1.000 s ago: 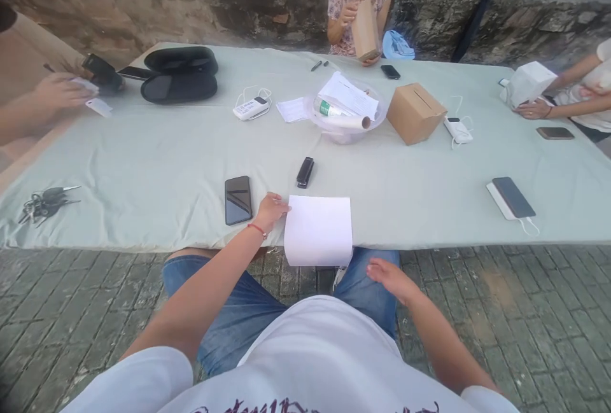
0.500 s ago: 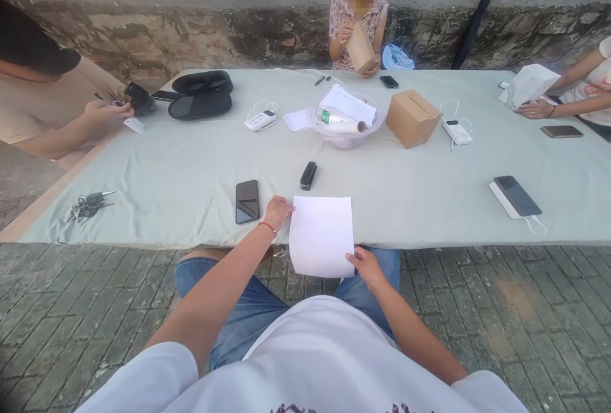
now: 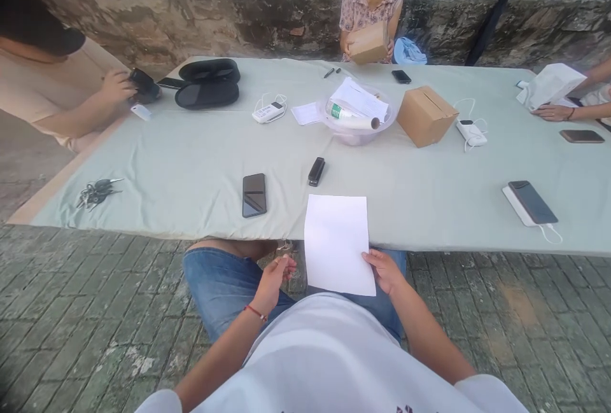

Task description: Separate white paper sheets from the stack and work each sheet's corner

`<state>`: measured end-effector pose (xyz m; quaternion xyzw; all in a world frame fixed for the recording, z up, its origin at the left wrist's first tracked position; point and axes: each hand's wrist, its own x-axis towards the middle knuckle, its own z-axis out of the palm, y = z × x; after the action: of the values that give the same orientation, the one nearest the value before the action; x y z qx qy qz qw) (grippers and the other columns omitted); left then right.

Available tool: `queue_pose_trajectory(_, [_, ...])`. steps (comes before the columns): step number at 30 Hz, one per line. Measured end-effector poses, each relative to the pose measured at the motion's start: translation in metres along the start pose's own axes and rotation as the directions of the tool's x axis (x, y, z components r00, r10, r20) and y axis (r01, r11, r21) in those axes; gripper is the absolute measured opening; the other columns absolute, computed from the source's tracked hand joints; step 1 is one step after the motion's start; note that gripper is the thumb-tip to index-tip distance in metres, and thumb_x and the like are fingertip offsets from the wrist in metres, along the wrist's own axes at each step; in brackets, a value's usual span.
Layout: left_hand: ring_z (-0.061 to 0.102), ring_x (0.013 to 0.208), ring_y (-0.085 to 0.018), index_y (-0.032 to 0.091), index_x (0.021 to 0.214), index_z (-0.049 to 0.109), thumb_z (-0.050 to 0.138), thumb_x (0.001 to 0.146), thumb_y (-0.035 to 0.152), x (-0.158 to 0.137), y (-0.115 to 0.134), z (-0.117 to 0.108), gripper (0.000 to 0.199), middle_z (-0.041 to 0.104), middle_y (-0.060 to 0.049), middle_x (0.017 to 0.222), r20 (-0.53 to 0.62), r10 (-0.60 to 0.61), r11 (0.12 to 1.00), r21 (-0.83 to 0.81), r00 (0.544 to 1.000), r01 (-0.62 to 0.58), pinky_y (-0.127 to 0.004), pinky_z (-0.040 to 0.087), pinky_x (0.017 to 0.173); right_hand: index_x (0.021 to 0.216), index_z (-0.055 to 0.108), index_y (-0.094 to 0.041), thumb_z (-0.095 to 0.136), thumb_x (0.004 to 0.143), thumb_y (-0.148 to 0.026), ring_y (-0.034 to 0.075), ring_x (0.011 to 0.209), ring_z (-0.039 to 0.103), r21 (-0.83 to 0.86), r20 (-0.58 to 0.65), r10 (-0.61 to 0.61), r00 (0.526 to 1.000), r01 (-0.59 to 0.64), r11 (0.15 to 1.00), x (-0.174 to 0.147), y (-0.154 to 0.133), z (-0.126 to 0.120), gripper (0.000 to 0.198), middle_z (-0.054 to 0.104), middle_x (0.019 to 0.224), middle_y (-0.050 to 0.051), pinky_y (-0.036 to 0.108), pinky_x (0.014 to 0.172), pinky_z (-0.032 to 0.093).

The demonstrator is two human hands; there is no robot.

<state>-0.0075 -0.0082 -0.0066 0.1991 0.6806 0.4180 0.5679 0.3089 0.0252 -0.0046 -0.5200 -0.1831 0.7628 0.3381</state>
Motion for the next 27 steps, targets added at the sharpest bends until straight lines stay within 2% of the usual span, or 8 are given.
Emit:
queue_pose_trajectory(2, [0.066,0.093,-0.021,0.015,0.084,0.068,0.067,0.070,0.069,0.003,-0.009,0.001,0.055,0.071,-0.012,0.101,0.018,-0.082,0.996,-0.029,0.996,0.082,-0.029,0.049,0.071,0.086,0.074,-0.020,0.085,0.067,-0.037,0.020,0.075,0.069,-0.016,0.002,0.008,1.000,-0.008,1.000,0.003,-0.004,0.005,0.028,0.077,0.088,0.005,0.032,0.075,0.053])
queue_pose_trajectory(4, [0.065,0.104,-0.023,0.016,0.093,0.070,0.062,0.075,0.071,0.009,-0.008,0.005,0.058,0.071,-0.013,0.110,0.099,-0.145,0.984,-0.093,0.984,0.154,-0.029,0.050,0.077,0.086,0.074,-0.019,0.086,0.066,-0.037,0.019,0.074,0.069,-0.021,0.012,0.013,1.000,-0.013,1.000,0.006,-0.007,0.009,0.029,0.077,0.087,0.005,0.032,0.074,0.053])
queue_pose_trajectory(8, [0.068,0.097,-0.022,0.016,0.102,0.069,0.057,0.082,0.067,0.018,0.003,0.022,0.057,0.072,-0.012,0.108,0.378,-0.179,0.933,-0.227,0.908,0.278,-0.030,0.054,0.078,0.087,0.074,-0.018,0.087,0.065,-0.039,0.018,0.072,0.069,-0.024,0.008,-0.010,1.000,0.010,1.000,0.006,-0.011,0.012,0.033,0.077,0.085,0.004,0.031,0.072,0.053])
queue_pose_trajectory(11, [0.070,0.091,-0.022,0.014,0.102,0.070,0.071,0.078,0.048,0.016,0.007,0.033,0.041,0.075,-0.012,0.101,0.462,-0.143,0.896,-0.315,0.875,0.312,-0.032,0.055,0.078,0.083,0.072,-0.018,0.087,0.065,-0.039,0.016,0.067,0.067,-0.036,-0.046,-0.044,0.998,0.042,0.998,0.004,-0.009,0.007,0.031,0.076,0.080,0.003,0.029,0.067,0.051])
queue_pose_trajectory(15, [0.072,0.085,-0.023,0.011,0.090,0.072,0.083,0.066,0.029,0.012,0.006,0.039,0.032,0.076,-0.012,0.091,0.447,-0.130,0.907,-0.308,0.885,0.288,-0.033,0.056,0.079,0.081,0.070,-0.019,0.086,0.066,-0.040,0.015,0.065,0.065,-0.007,-0.110,-0.074,0.991,0.074,0.997,0.002,-0.004,0.000,0.030,0.074,0.076,0.000,0.028,0.065,0.052])
queue_pose_trajectory(20, [0.073,0.079,-0.023,0.012,0.084,0.071,0.090,0.058,0.031,0.014,0.008,0.045,0.038,0.076,-0.011,0.084,0.333,-0.113,0.925,-0.308,0.936,0.222,-0.035,0.057,0.080,0.091,0.068,-0.022,0.085,0.068,-0.043,0.020,0.080,0.070,-0.020,-0.196,-0.121,0.973,0.119,0.993,0.003,0.003,-0.001,0.036,0.076,0.092,0.003,0.033,0.074,0.056])
queue_pose_trajectory(23, [0.073,0.079,-0.023,0.013,0.092,0.070,0.092,0.055,0.029,0.014,0.013,0.051,0.045,0.077,-0.010,0.088,0.271,-0.118,0.919,-0.334,0.955,0.208,-0.038,0.057,0.083,0.101,0.069,-0.022,0.085,0.067,-0.041,0.024,0.092,0.071,-0.085,-0.174,-0.133,0.976,0.119,0.989,0.002,0.006,0.002,0.042,0.076,0.106,0.006,0.037,0.083,0.057])
queue_pose_trajectory(27, [0.073,0.083,-0.024,0.013,0.096,0.070,0.088,0.062,0.037,0.009,0.022,0.059,0.045,0.077,-0.011,0.093,0.251,-0.115,0.903,-0.376,0.961,0.207,-0.039,0.057,0.085,0.103,0.072,-0.022,0.081,0.070,-0.044,0.027,0.092,0.071,-0.218,-0.213,-0.209,0.954,0.162,0.962,-0.001,0.001,-0.005,0.040,0.077,0.102,0.006,0.039,0.083,0.057])
